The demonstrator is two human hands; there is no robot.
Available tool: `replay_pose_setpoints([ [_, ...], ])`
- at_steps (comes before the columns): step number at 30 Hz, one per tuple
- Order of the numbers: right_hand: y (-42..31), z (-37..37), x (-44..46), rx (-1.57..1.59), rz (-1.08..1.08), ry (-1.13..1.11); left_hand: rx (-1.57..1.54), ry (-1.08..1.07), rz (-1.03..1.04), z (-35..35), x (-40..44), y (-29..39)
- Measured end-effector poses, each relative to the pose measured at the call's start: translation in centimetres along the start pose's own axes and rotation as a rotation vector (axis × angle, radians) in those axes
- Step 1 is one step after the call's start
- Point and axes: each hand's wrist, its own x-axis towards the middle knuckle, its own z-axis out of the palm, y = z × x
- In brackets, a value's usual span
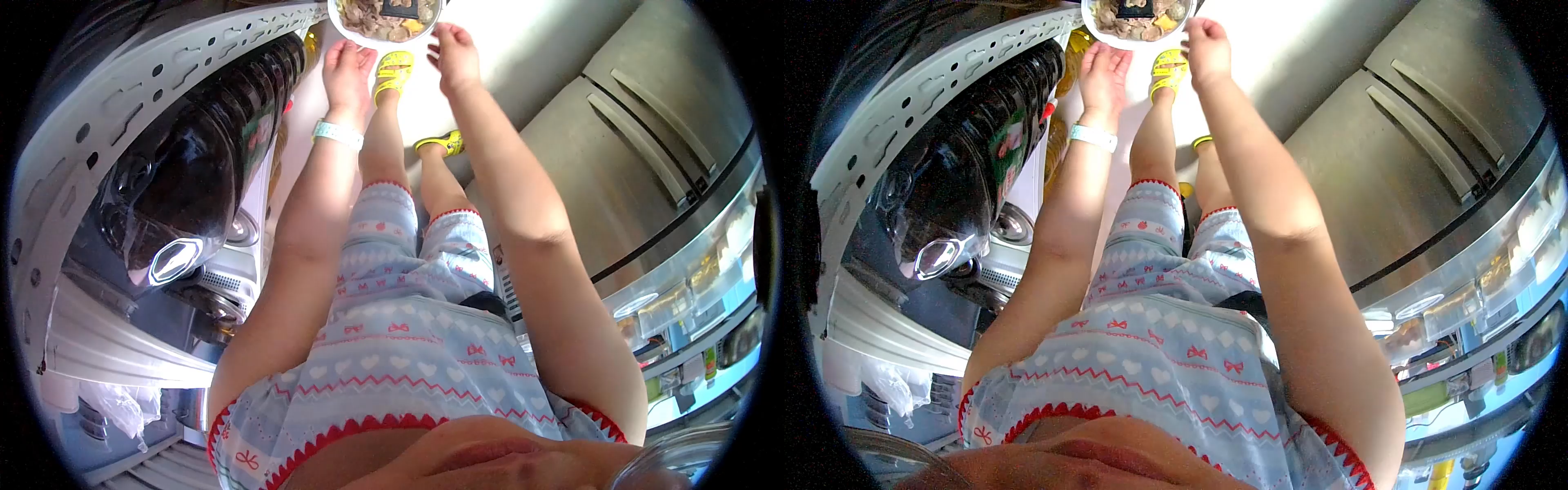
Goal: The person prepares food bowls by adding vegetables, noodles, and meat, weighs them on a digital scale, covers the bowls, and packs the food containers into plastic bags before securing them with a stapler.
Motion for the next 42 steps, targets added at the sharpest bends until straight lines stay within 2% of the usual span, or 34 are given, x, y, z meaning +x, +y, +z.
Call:
replay_pose_setpoints([
  [1, 0.8, 0.0, -0.7, 0.039, 0.064, -0.018, -0.001, 0.001, 0.003, 0.1, 0.6, 0.5],
  [4, 2.1, 0.2, -1.2, 0.089, 0.068, -0.067, 0.079, -0.010, 0.027, 0.1, 1.2, 1.2],
  [6, 2.0, 0.1, 0.0, 0.014, -0.065, -0.040, 0.071, 0.006, 0.007, 0.1, 0.8, 0.8],
  [10, -1.1, -0.4, 0.4, -0.091, -0.129, 0.011, 0.016, 0.027, -0.034, 0.5, -0.4, 0.1],
  [11, -1.7, -0.5, -0.1, -0.088, -0.125, 0.096, 0.019, 0.046, -0.029, 0.5, -0.5, 0.1],
  [14, -3.7, -0.5, -2.9, -0.034, -0.239, 0.119, 0.007, 0.037, 0.012, 0.5, 0.5, 1.1],
  [16, -5.3, 0.1, -5.7, -0.136, -0.260, -0.066, 0.041, 0.018, 0.019, 0.2, 1.1, 1.3],
  [19, -6.7, 1.7, -8.2, -0.083, -0.279, -0.137, 0.073, -0.010, 0.035, -0.1, 1.4, 1.4],
  [27, -8.1, 3.5, -7.7, -0.146, -0.040, -0.267, 0.047, -0.038, 0.039, 0.2, 1.8, 2.3],
  [30, -6.9, 3.0, -5.3, -0.126, -0.053, -0.340, 0.069, -0.027, 0.052, -0.2, 2.4, 2.1],
  [34, -6.4, 3.9, -4.5, -0.233, -0.037, -0.279, 0.058, -0.040, 0.061, -0.2, 2.6, 2.2],
  [37, -7.7, 4.4, -5.6, -0.119, -0.062, -0.294, 0.081, -0.014, 0.064, -0.1, 2.7, 2.2],
  [40, -11.1, 5.0, -5.8, 0.168, 0.146, -0.374, 0.046, -0.027, 0.089, -0.1, 3.1, 2.0],
  [42, -14.1, 5.0, -6.4, 0.057, 0.135, -0.443, 0.090, -0.030, 0.121, 0.3, 2.8, 2.4],
])
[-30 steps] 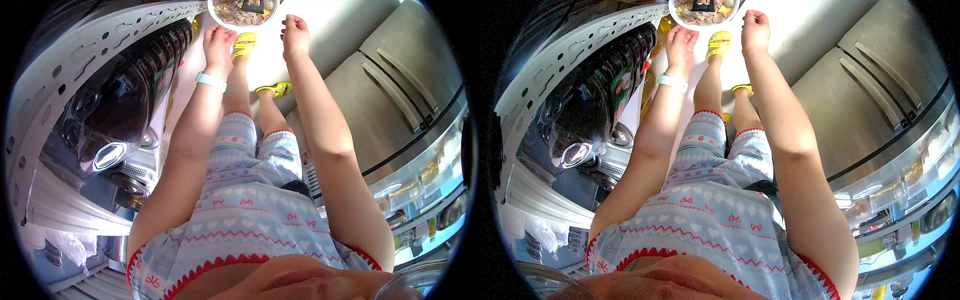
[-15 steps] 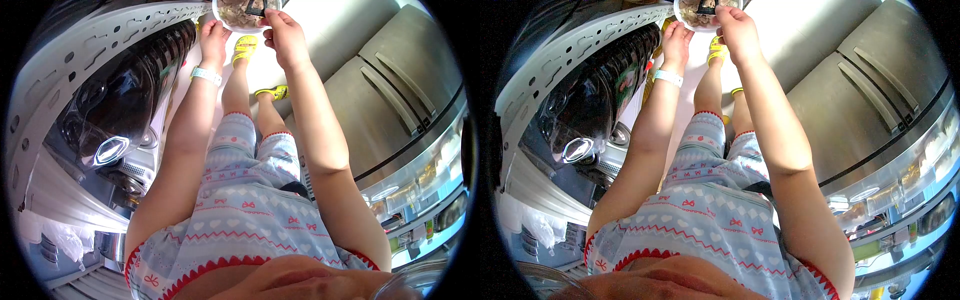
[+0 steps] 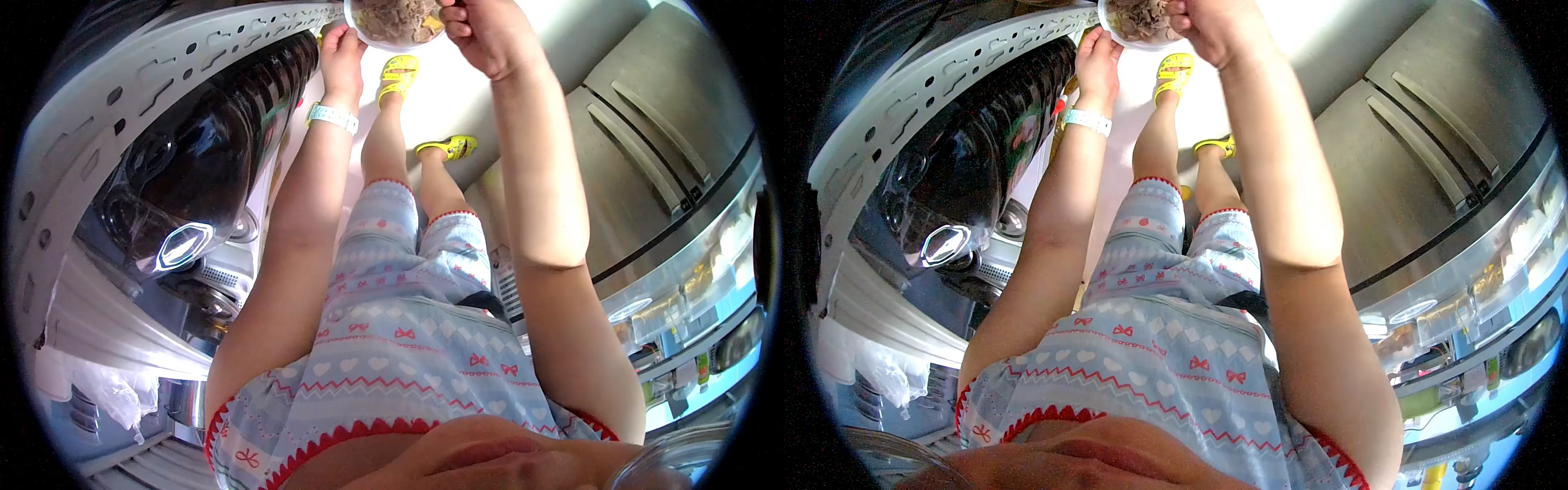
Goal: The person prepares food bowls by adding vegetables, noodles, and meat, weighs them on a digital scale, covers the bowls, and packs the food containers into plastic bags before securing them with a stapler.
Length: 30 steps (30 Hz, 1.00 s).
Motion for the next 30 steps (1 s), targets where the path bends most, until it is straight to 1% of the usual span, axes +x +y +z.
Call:
replay_pose_setpoints([
  [1, -0.8, -0.2, -0.6, -0.111, 0.019, 0.006, 0.002, -0.003, -0.001, 0.0, 0.1, 0.1],
  [2, -0.6, -3.1, 0.4, -0.300, 0.029, -0.043, 0.039, 0.014, 0.028, 0.1, 0.4, 0.2],
  [3, 0.0, -5.3, 1.1, -0.305, 0.023, -0.044, 0.072, 0.035, 0.060, 0.4, 0.7, 0.3],
  [4, 0.9, -7.1, 1.6, -0.405, -0.047, 0.102, 0.068, 0.032, 0.064, 0.5, 1.2, 0.5],
  [5, 2.5, -8.7, 2.4, -0.501, -0.112, 0.252, 0.141, 0.024, 0.084, 0.5, 1.5, 0.8],
  [6, 5.3, -10.5, 4.5, -0.524, -0.213, 0.358, 0.218, 0.014, 0.100, 0.3, 1.6, 0.9],
  [7, 7.3, -11.7, 6.2, -0.542, -0.316, 0.467, 0.224, 0.005, 0.094, -0.1, 2.0, 0.3],
  [8, 7.8, -11.8, 6.8, -0.807, -0.325, 0.484, 0.233, 0.010, 0.157, 0.1, 2.4, 0.1],
  [9, 8.3, -11.6, 7.5, -0.787, -0.328, 0.424, 0.239, 0.016, 0.225, 0.2, 2.9, 0.0],
  [10, 9.1, -11.9, 9.0, -0.728, -0.362, 0.395, 0.378, 0.008, 0.240, 0.1, 3.1, 0.2],
  [12, 10.1, -11.6, 9.7, -0.661, -0.389, 0.371, 0.401, -0.006, 0.210, 0.4, 2.9, 0.6],
  [14, 10.2, -11.3, 9.8, -1.069, -0.437, 0.465, 0.468, -0.015, 0.187, 0.1, 3.5, 0.4],
  [15, 10.1, -11.2, 9.7, -1.059, -0.439, 0.475, 0.475, -0.027, 0.189, -0.3, 3.6, 0.3],
  [17, 10.1, -11.5, 9.7, -0.719, -0.378, 0.364, 0.495, -0.072, 0.196, 0.1, 3.0, 0.8],
  [18, 10.6, -11.5, 9.4, -0.652, -0.380, 0.391, 0.432, -0.059, 0.149, 0.4, 2.5, 0.8],
  [19, 10.0, -10.3, 7.7, -0.811, -0.380, 0.442, 0.436, -0.072, 0.149, 0.3, 2.0, 0.9],
  [21, 10.9, -11.0, 6.8, -0.723, -0.387, 0.487, 0.528, -0.105, 0.177, 0.2, 1.2, 0.9],
  [22, 11.2, -11.3, 6.0, -0.695, -0.391, 0.467, 0.513, -0.018, 0.173, 0.8, 0.1, 0.9],
  [23, 11.6, -11.9, 5.4, -0.628, -0.373, 0.460, 0.519, -0.041, 0.170, 0.8, -0.6, 0.8],
  [25, 12.3, -12.6, 3.1, -0.517, -0.386, 0.457, 0.606, -0.113, 0.139, 0.4, -2.0, 0.8],
  [26, 12.9, -13.5, 2.1, -0.484, -0.386, 0.445, 0.669, -0.126, 0.085, 0.3, -2.7, 0.7],
  [27, 13.1, -13.9, 0.1, -0.381, -0.415, 0.459, 0.721, -0.152, 0.024, 0.6, -3.8, 0.7],
  [29, 12.2, -14.5, -5.0, -0.492, -0.377, 0.595, 0.847, -0.342, 0.003, 2.9, -7.5, 2.6],
  [30, 11.7, -14.8, -7.6, -0.476, -0.350, 0.588, 0.710, -0.392, -0.013, 4.6, -10.0, 3.4],
])
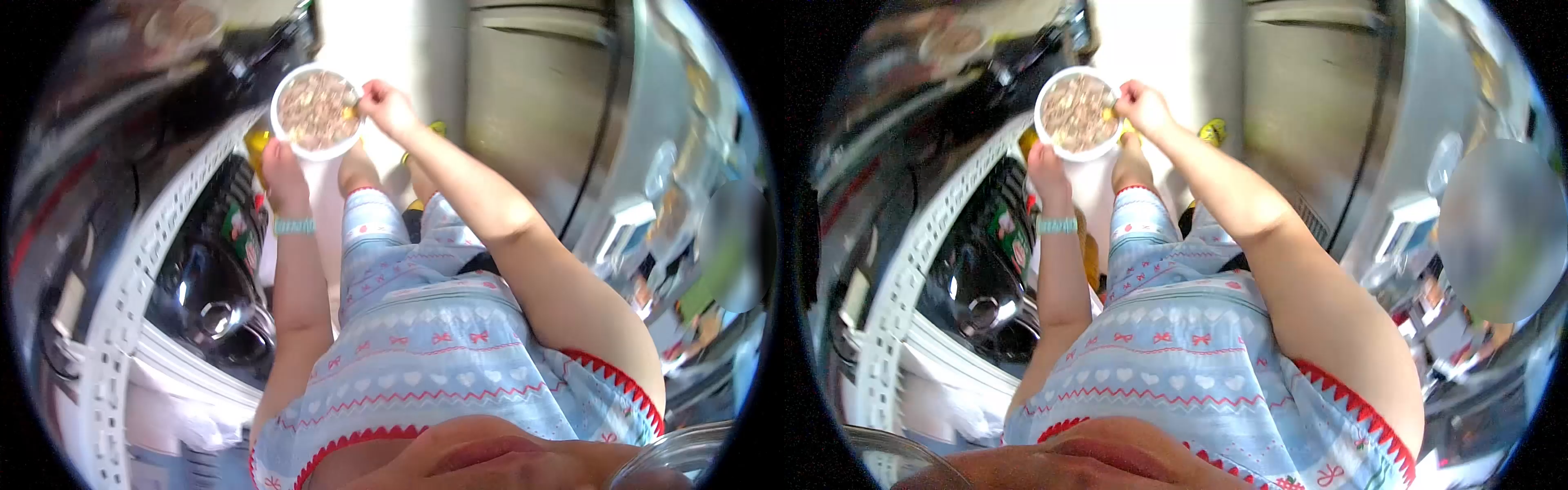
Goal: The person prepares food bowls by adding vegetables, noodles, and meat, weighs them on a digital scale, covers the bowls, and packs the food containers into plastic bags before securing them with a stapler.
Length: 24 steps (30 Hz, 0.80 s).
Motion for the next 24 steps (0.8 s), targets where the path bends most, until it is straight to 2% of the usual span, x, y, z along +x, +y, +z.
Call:
replay_pose_setpoints([
  [2, -2.0, -4.1, -4.3, 0.081, -0.032, 0.071, -0.157, -0.109, 0.006, 2.3, -3.3, 3.8],
  [5, -6.5, -10.7, -10.5, 0.172, 0.017, 0.179, -0.073, -0.217, -0.053, 3.9, -5.1, 6.1],
  [6, -4.7, -12.4, -11.4, 0.248, 0.007, 0.228, 0.027, -0.299, -0.014, 6.0, -7.0, 9.1],
  [9, -5.6, -18.9, -15.7, 0.388, 0.022, 0.367, 0.095, -0.445, -0.019, 12.6, -10.2, 15.5],
  [10, -3.8, -18.4, -15.6, 0.423, 0.049, 0.392, 0.163, -0.501, -0.020, 13.3, -9.6, 16.0],
  [12, -3.7, -22.9, -18.0, 0.555, 0.045, 0.478, 0.286, -0.662, 0.005, 18.6, -10.8, 18.3],
  [13, -3.4, -24.9, -18.8, 0.605, 0.028, 0.542, 0.223, -0.679, -0.002, 22.0, -13.0, 20.1],
  [14, -3.0, -26.5, -19.4, 0.551, 0.016, 0.610, 0.297, -0.759, 0.026, 24.3, -13.0, 20.8],
  [16, -1.9, -29.2, -20.0, 0.516, -0.004, 0.719, 0.360, -0.872, 0.107, 28.8, -14.0, 21.8],
  [17, -0.8, -30.4, -20.5, 0.605, 0.111, 0.734, 0.368, -0.892, 0.013, 31.3, -13.2, 19.5],
  [19, 1.9, -33.0, -20.2, 0.593, 0.100, 0.815, 0.353, -1.010, -0.020, 36.2, -12.6, 17.7],
  [24, 5.9, -38.3, -19.7, 0.653, 0.137, 1.011, 0.395, -1.108, 0.023, 46.3, -13.4, 15.1],
])
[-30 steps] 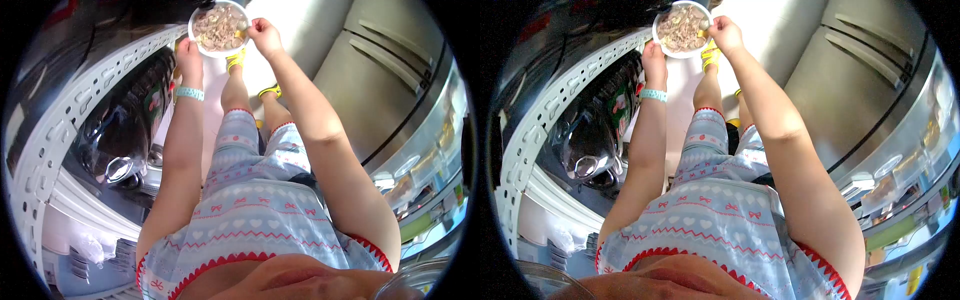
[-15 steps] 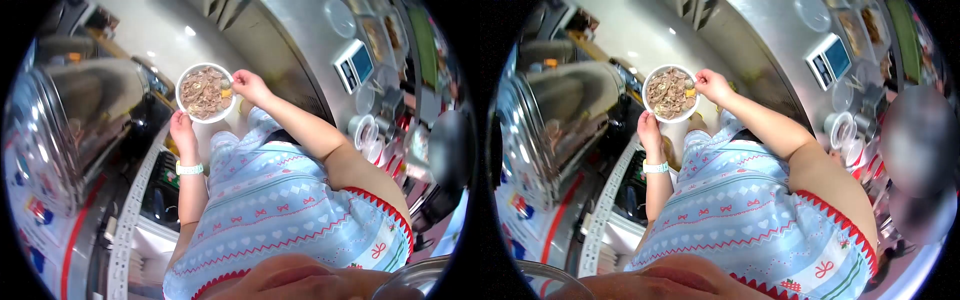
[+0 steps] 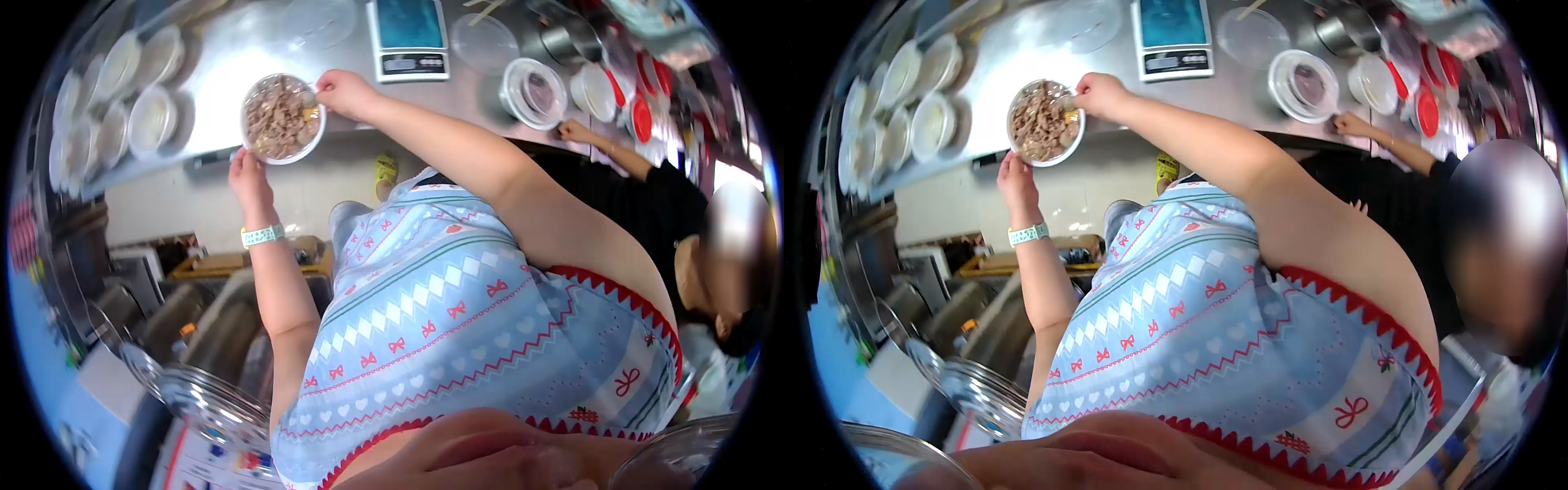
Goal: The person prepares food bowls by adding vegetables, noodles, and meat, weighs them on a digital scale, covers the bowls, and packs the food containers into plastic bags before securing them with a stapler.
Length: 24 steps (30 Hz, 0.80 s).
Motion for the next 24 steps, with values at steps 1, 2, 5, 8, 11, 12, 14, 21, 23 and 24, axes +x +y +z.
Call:
replay_pose_setpoints([
  [1, 0.1, -0.5, 0.6, 0.027, -0.003, 0.020, 0.013, -0.020, -0.011, 0.9, 0.9, 0.6],
  [2, -0.3, -1.0, 1.1, -0.129, -0.022, 0.056, 0.029, -0.067, -0.022, 1.5, 2.2, 0.7],
  [5, -0.1, -1.5, 2.3, -0.032, 0.058, 0.145, 0.101, -0.121, -0.045, 2.9, 4.8, 1.2],
  [8, 0.7, -2.2, 3.7, 0.011, 0.119, 0.150, 0.121, -0.278, -0.106, 3.3, 7.9, 1.6],
  [11, 2.0, -3.2, 3.4, 0.269, 0.099, 0.183, 0.171, -0.257, -0.137, 6.0, 7.1, 4.3],
  [12, 1.1, -4.4, 1.1, 0.409, 0.107, 0.259, 0.250, -0.217, -0.087, 5.7, 7.1, 4.7],
  [14, 2.1, -7.2, -3.9, 0.637, 0.181, 0.481, 0.437, -0.185, 0.185, 6.9, 5.1, 5.9],
  [21, 10.3, -19.8, -19.6, 1.014, 0.329, 1.448, 0.481, -1.129, 0.174, 22.8, -3.7, 0.7],
  [23, 13.4, -22.2, -20.7, 1.077, 0.223, 1.355, 0.608, -1.288, 0.186, 28.8, -5.3, -3.4],
  [24, 12.7, -22.7, -21.1, 1.042, 0.157, 1.267, 0.694, -1.278, 0.667, 31.2, -6.2, -5.5],
])
